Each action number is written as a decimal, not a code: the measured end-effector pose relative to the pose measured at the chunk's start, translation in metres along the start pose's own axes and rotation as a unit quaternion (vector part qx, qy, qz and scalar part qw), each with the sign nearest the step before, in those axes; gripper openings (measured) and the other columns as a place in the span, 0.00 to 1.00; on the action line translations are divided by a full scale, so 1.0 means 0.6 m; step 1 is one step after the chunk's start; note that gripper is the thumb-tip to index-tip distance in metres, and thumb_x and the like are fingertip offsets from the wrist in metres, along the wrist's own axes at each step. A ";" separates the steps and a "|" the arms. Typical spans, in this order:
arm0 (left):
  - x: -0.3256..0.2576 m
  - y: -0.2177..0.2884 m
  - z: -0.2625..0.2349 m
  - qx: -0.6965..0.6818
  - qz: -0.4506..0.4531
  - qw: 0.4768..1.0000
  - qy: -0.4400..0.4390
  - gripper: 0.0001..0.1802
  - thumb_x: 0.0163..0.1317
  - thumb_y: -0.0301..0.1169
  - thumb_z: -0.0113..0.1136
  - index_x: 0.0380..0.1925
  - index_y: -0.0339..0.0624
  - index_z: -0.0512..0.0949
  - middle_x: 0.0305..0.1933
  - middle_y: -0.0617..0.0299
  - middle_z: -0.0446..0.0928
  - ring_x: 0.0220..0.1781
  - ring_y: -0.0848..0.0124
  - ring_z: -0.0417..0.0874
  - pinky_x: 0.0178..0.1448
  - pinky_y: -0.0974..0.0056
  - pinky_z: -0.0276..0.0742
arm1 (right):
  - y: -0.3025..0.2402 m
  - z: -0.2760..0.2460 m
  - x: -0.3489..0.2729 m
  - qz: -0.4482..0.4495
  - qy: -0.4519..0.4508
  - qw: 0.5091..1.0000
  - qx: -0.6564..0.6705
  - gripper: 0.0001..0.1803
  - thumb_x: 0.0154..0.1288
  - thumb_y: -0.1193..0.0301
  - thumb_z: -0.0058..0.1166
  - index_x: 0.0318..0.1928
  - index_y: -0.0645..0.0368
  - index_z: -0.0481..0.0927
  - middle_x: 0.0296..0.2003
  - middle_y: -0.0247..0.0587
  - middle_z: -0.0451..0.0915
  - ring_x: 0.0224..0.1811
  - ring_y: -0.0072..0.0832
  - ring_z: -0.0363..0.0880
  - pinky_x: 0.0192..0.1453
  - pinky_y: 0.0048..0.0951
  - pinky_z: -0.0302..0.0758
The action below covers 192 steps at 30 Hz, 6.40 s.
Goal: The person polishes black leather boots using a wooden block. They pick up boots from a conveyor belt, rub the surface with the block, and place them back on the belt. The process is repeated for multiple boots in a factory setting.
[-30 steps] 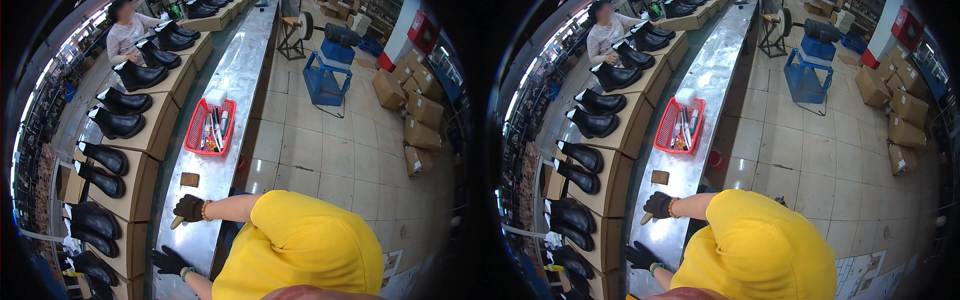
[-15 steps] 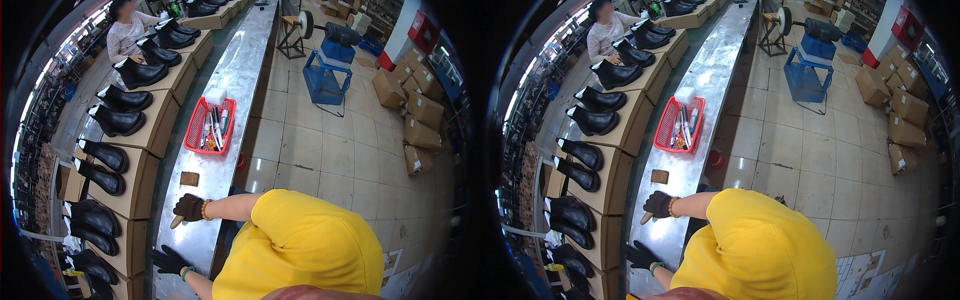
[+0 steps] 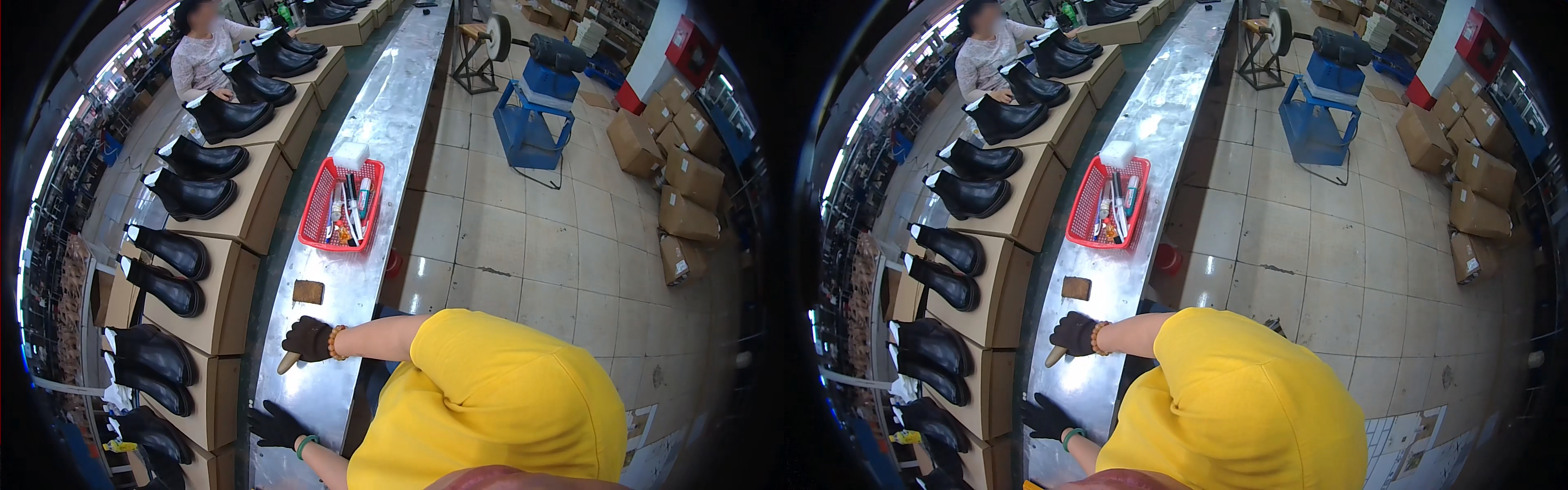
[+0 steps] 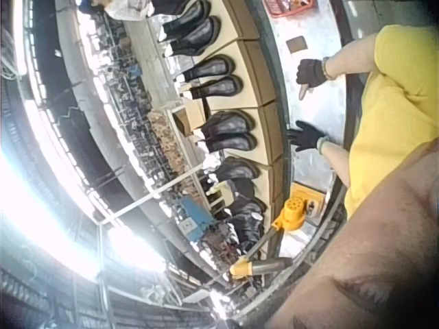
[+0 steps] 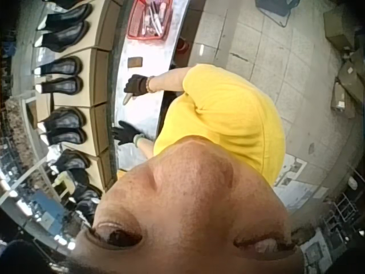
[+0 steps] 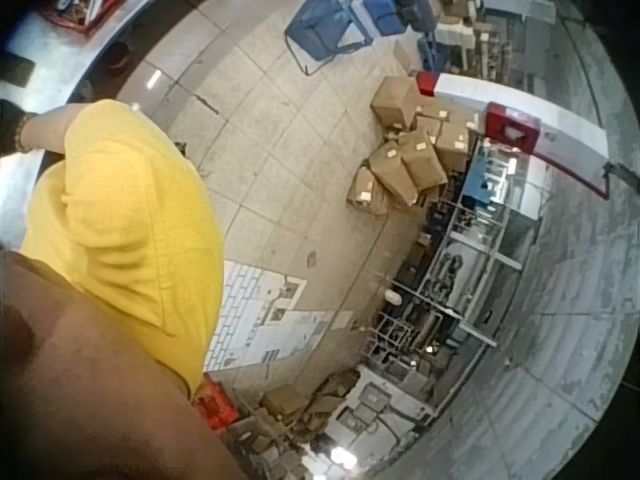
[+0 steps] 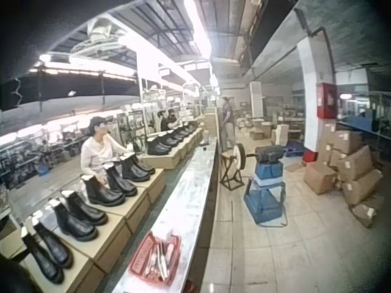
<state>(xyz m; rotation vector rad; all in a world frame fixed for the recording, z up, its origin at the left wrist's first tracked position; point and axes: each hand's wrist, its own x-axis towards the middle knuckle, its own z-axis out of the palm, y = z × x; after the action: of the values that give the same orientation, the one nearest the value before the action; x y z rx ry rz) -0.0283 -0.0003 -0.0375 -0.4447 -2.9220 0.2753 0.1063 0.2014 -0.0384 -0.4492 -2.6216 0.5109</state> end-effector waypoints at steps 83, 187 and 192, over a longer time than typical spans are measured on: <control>0.010 -0.065 0.017 -0.012 -0.004 1.000 -0.015 0.34 0.67 0.60 0.31 0.68 0.56 0.58 0.72 0.65 0.55 0.72 0.60 0.56 0.69 0.38 0.47 | -0.062 0.021 0.003 0.002 -0.018 1.000 0.008 0.14 0.47 0.59 0.64 0.33 0.50 0.79 0.31 0.36 0.81 0.37 0.36 0.79 0.43 0.40 0.73; 0.037 -0.132 0.065 0.008 0.016 1.000 -0.010 0.35 0.66 0.61 0.31 0.68 0.57 0.58 0.71 0.62 0.58 0.69 0.60 0.62 0.66 0.36 0.53 | -0.120 0.065 0.005 0.005 -0.003 1.000 -0.021 0.14 0.47 0.58 0.64 0.31 0.50 0.78 0.29 0.34 0.80 0.36 0.36 0.80 0.42 0.40 0.74; 0.038 -0.140 0.080 0.014 0.032 0.999 0.031 0.35 0.67 0.59 0.34 0.67 0.51 0.59 0.71 0.61 0.58 0.70 0.61 0.61 0.64 0.37 0.55 | -0.110 0.065 0.018 0.004 -0.026 1.000 0.016 0.14 0.45 0.59 0.64 0.31 0.51 0.79 0.29 0.38 0.81 0.36 0.40 0.80 0.42 0.42 0.74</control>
<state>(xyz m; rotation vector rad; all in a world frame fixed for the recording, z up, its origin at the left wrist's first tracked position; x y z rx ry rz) -0.0825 -0.0797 -0.0635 -0.5345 -2.8432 0.3056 0.0637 0.1366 -0.0399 -0.4428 -2.6577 0.5750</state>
